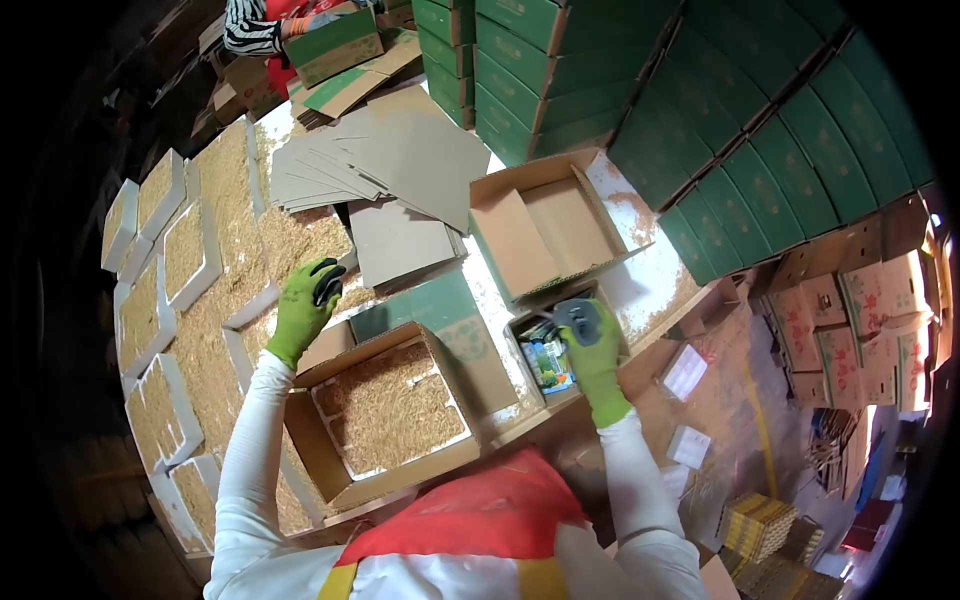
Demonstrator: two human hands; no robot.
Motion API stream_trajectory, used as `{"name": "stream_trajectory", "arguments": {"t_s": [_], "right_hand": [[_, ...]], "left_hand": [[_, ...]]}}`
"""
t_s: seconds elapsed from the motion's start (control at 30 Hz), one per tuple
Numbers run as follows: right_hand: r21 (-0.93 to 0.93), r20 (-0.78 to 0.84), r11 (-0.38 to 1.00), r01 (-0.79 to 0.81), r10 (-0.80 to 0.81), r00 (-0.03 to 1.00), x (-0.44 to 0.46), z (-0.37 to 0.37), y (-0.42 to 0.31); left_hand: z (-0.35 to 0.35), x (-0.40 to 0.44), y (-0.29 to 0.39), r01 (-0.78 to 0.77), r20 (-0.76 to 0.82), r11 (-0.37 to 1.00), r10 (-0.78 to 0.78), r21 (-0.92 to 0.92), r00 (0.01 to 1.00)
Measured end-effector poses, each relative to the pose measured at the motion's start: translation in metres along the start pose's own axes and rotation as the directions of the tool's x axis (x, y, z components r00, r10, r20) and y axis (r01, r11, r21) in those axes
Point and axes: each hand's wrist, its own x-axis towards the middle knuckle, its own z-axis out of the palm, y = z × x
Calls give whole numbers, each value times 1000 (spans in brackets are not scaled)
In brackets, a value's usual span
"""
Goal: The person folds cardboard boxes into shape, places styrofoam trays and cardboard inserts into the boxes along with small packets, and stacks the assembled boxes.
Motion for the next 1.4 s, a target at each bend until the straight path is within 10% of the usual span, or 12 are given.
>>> {"name": "stream_trajectory", "arguments": {"t_s": [0.3, 0.63, 0.73, 0.87, 1.0, 1.07, 1.2, 1.27, 1.4], "right_hand": [[501, 179, 857, -119, 32, 983, -66, 87, -98], [362, 438, 890, -278, 101, 893, -93, 149, -108], [257, 539, 906, -335, 154, 828, -102, 159, -112], [305, 628, 797, -522, 244, 739, -99, 170, -98], [334, 261, 935, -117, 27, 965, -92, 156, -121], [97, -10, 967, 236, -236, 972, -67, 119, -112], [-254, -51, 947, 197, -217, 975, -22, 1, -42], [-784, 141, 549, 289, -297, 945, -20, -23, -26], [-755, 93, 550, 356, -447, 890, -33, 16, -66]], "left_hand": [[42, 35, -2, -118, 312, 988, 82, 100, 946], [119, 87, 4, -183, 399, 843, -40, 506, 916], [104, 93, -8, -166, 566, 951, -11, 261, 825], [46, 76, -13, -62, 445, 993, 9, 103, 895], [-13, 12, -20, -50, 77, 999, 51, -9, 996], [-43, -21, -20, 107, 132, 991, -96, -80, 987], [-41, -73, -41, 94, 2, 978, -95, -185, 995], [-26, -79, -46, 42, -22, 992, -45, -119, 999], [8, -39, -39, -96, 95, 995, 97, -15, 991]]}}
